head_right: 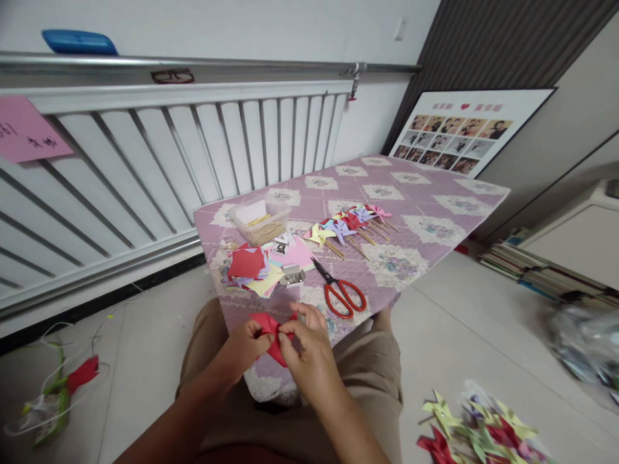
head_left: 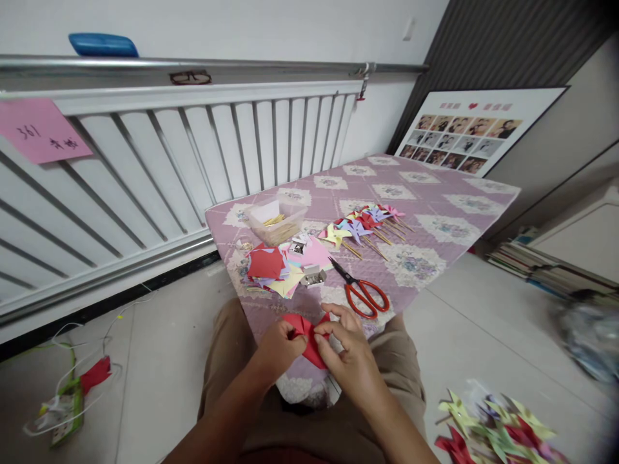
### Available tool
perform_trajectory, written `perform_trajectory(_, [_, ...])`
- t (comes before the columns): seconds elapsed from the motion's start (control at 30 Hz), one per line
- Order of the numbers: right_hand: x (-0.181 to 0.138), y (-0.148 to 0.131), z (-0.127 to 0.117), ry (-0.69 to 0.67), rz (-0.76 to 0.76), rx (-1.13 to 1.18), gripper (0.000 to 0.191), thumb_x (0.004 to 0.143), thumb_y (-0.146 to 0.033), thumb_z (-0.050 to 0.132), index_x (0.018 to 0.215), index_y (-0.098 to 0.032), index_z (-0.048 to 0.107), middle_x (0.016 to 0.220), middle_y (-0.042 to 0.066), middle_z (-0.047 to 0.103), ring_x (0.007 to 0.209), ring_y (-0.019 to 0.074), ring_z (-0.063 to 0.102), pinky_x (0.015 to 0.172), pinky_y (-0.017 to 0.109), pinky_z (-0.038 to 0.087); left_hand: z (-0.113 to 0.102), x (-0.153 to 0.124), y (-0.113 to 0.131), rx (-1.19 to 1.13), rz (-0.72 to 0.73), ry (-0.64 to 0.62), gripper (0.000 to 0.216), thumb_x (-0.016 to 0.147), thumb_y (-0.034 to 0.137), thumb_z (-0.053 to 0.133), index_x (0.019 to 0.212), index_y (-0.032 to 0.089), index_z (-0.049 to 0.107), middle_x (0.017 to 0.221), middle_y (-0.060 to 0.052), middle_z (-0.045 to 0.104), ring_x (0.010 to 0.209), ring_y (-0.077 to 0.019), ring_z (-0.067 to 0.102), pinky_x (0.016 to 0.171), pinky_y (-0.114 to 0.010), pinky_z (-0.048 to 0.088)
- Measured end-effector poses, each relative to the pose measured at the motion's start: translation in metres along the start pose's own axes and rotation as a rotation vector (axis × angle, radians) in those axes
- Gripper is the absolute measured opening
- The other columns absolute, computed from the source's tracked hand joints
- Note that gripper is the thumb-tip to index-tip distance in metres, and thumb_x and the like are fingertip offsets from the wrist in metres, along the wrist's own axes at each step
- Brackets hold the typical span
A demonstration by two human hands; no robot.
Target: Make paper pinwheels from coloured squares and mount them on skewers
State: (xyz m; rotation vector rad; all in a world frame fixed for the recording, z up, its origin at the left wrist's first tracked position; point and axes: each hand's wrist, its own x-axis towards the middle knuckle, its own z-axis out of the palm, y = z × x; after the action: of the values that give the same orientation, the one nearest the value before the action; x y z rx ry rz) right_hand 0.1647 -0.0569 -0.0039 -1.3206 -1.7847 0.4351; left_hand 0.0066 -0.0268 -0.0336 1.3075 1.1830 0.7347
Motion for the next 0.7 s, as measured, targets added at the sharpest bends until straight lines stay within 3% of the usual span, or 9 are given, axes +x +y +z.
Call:
perform_trajectory(0.17, [-0.001,0.002,0.007,-0.018,-0.013,-0.051,0.012,0.08,-0.015,0.057,0.073,-0.023,0.062,0.108,0.01,0.059,0.116,0.0301,0.05,0.094,0.047,0.04,0.002,-0.008,0.016,0.118,0.004,0.007,0.008,0.068,0.02,0.05,0.061,0.018,0.051,0.054,0.006,0.036,0.052,-0.0092,0.03,0.052,-0.024,0.027])
perform_trajectory(0.3, [-0.001,0.002,0.008,-0.028,-0.002,-0.049,0.012,0.08,-0.014,0.056,0.072,-0.023,0.061,0.109,0.011,0.059,0.117,0.0303,0.049,0.095,0.048,0.04,0.004,-0.012,0.025,0.147,0.018,0.023,0.009,0.066,0.019,0.051,0.058,0.019,0.048,0.055,0.005,0.038,0.055,-0.0101,0.033,0.054,-0.024,0.028])
perform_trajectory(0.7, [0.0,0.002,0.009,-0.01,-0.031,-0.071,0.014,0.08,-0.014,0.055,0.069,-0.023,0.058,0.115,0.011,0.057,0.12,0.0301,0.046,0.1,0.052,0.036,0.008,-0.012,0.022,0.214,0.041,0.102,0.015,0.065,0.019,0.056,0.053,0.019,0.047,0.053,0.006,0.04,0.055,-0.01,0.033,0.054,-0.024,0.027])
